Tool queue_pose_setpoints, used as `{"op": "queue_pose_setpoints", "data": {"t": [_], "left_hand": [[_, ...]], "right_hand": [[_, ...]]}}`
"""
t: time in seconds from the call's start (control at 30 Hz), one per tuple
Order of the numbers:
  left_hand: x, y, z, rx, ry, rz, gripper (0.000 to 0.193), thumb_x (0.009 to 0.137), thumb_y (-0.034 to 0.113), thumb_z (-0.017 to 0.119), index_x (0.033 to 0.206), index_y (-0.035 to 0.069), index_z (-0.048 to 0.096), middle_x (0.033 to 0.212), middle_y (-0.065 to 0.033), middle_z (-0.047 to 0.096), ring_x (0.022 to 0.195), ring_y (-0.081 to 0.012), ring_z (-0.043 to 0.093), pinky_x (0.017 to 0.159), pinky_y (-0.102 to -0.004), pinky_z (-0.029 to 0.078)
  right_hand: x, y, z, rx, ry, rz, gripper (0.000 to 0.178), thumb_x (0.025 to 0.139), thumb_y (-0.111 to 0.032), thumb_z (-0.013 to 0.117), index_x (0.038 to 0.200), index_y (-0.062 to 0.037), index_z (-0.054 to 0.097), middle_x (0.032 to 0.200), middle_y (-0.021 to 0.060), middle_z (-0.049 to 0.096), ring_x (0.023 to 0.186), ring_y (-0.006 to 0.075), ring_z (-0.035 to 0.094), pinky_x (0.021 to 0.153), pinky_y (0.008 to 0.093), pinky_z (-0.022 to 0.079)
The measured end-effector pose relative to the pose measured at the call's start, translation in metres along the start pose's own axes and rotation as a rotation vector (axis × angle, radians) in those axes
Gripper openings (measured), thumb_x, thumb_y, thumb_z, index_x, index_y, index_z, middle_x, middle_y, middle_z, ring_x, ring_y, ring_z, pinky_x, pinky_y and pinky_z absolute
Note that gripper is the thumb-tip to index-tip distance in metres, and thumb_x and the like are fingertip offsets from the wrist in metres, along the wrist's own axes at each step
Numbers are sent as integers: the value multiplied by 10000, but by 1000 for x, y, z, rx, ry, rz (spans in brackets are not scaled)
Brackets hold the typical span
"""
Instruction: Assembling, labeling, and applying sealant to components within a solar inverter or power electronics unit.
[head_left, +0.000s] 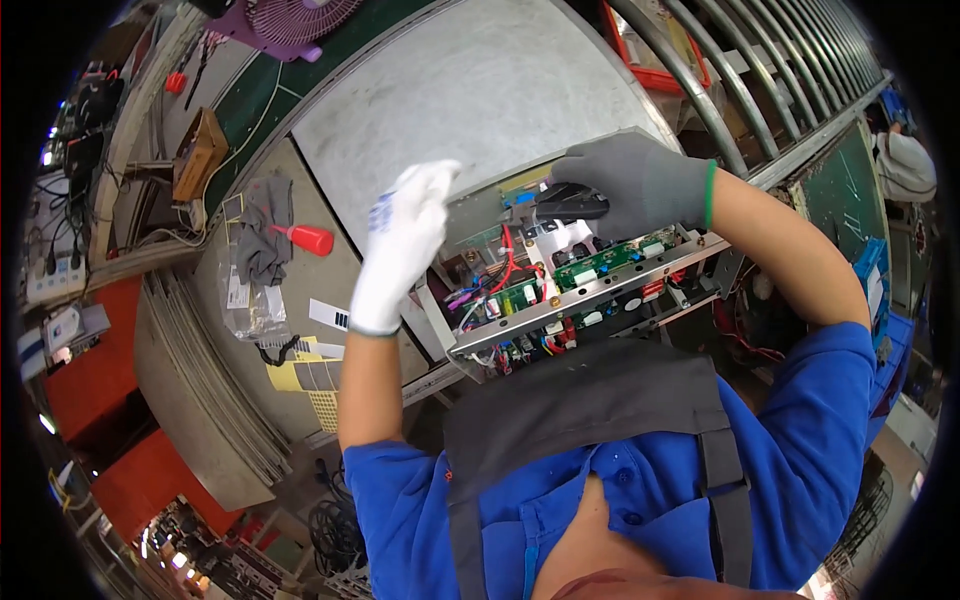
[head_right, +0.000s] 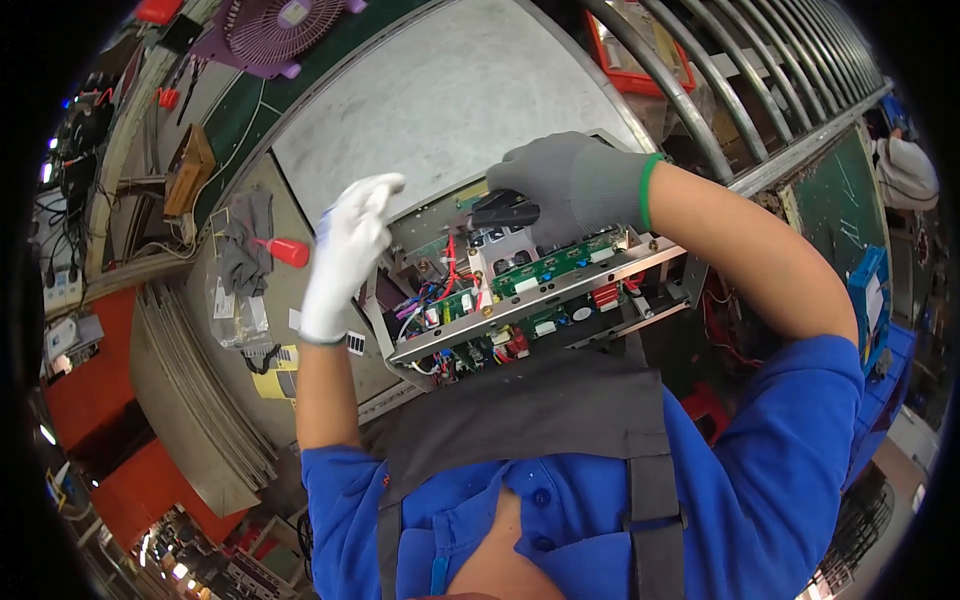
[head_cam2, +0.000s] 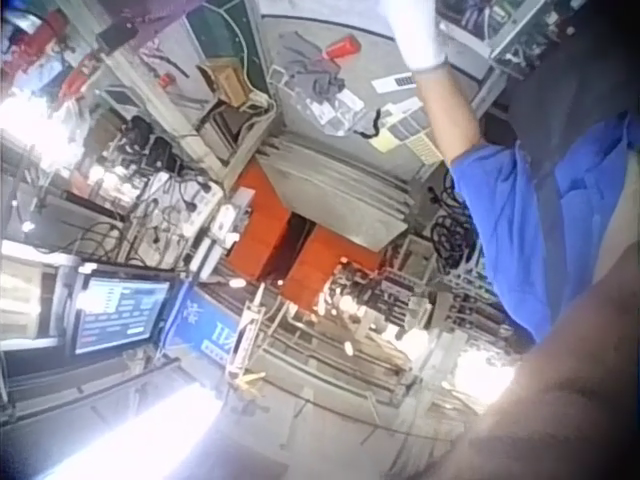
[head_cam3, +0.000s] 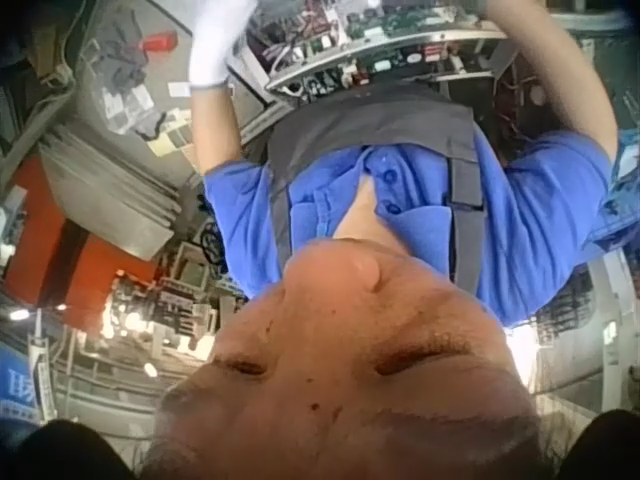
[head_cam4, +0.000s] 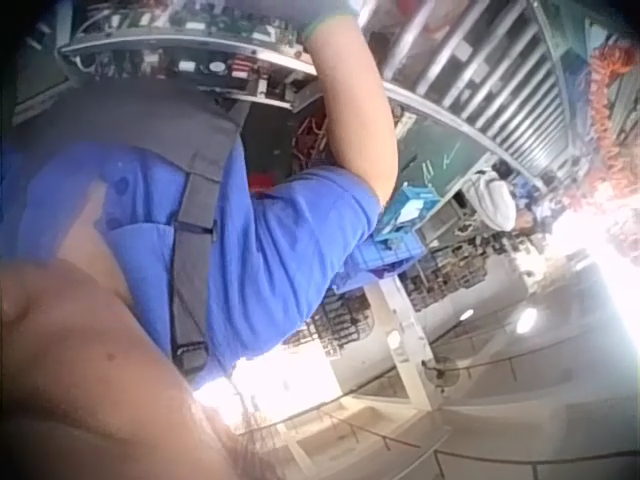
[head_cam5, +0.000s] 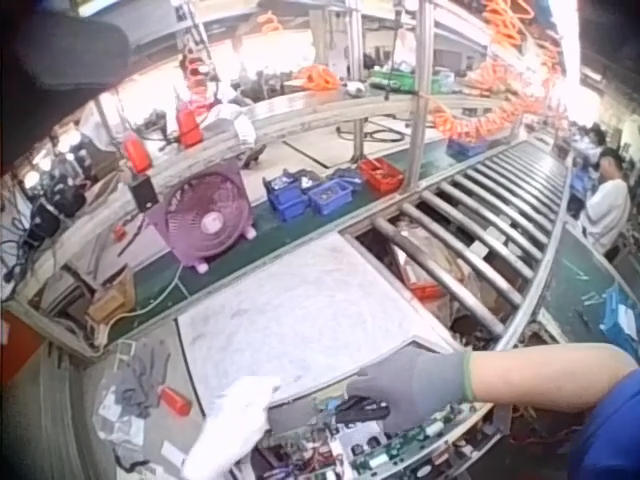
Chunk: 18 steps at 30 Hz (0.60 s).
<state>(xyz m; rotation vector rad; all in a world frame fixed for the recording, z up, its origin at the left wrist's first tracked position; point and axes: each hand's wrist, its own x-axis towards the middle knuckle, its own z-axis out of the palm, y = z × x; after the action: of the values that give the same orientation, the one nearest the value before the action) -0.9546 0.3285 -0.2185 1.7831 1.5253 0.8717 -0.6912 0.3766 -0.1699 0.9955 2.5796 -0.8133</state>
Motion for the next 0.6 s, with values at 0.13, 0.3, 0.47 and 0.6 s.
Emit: {"op": "queue_pose_setpoints", "data": {"t": [0.13, 0.3, 0.47, 0.6], "left_hand": [[-52, 34, -56, -79, -425, -334, 211, 993, 115, 525, 1100, 6, 671, 916, -127, 704, 862, -274, 689, 776, -332, 527], [-77, 47, -57, 170, -607, -224, 149, 947, 169, 584, 993, 47, 657, 892, -174, 690, 846, -347, 688, 732, -391, 536], [-73, 49, -53, 262, -634, -246, 153, 930, 201, 607, 909, 50, 621, 829, -180, 674, 787, -363, 676, 686, -400, 520], [-74, 48, -55, 94, -587, -348, 203, 923, 240, 630, 901, 39, 621, 810, -185, 666, 778, -363, 675, 682, -387, 517]], "right_hand": [[-15, -27, -17, -109, 173, -304, 374, 743, -283, 754, 1051, -88, 669, 1004, 119, 652, 994, 302, 638, 883, 411, 503], [-10, -64, -24, -352, 73, -394, 486, 707, -188, 768, 1153, -84, 605, 1051, 93, 621, 1007, 250, 616, 897, 387, 489], [-6, -77, -27, -480, 48, -349, 357, 784, -164, 715, 1103, -37, 618, 1020, 91, 626, 999, 220, 625, 898, 362, 494], [-5, -82, -25, -518, 23, -342, 288, 827, -185, 687, 1069, -41, 628, 980, 88, 628, 969, 219, 636, 876, 354, 500]]}}
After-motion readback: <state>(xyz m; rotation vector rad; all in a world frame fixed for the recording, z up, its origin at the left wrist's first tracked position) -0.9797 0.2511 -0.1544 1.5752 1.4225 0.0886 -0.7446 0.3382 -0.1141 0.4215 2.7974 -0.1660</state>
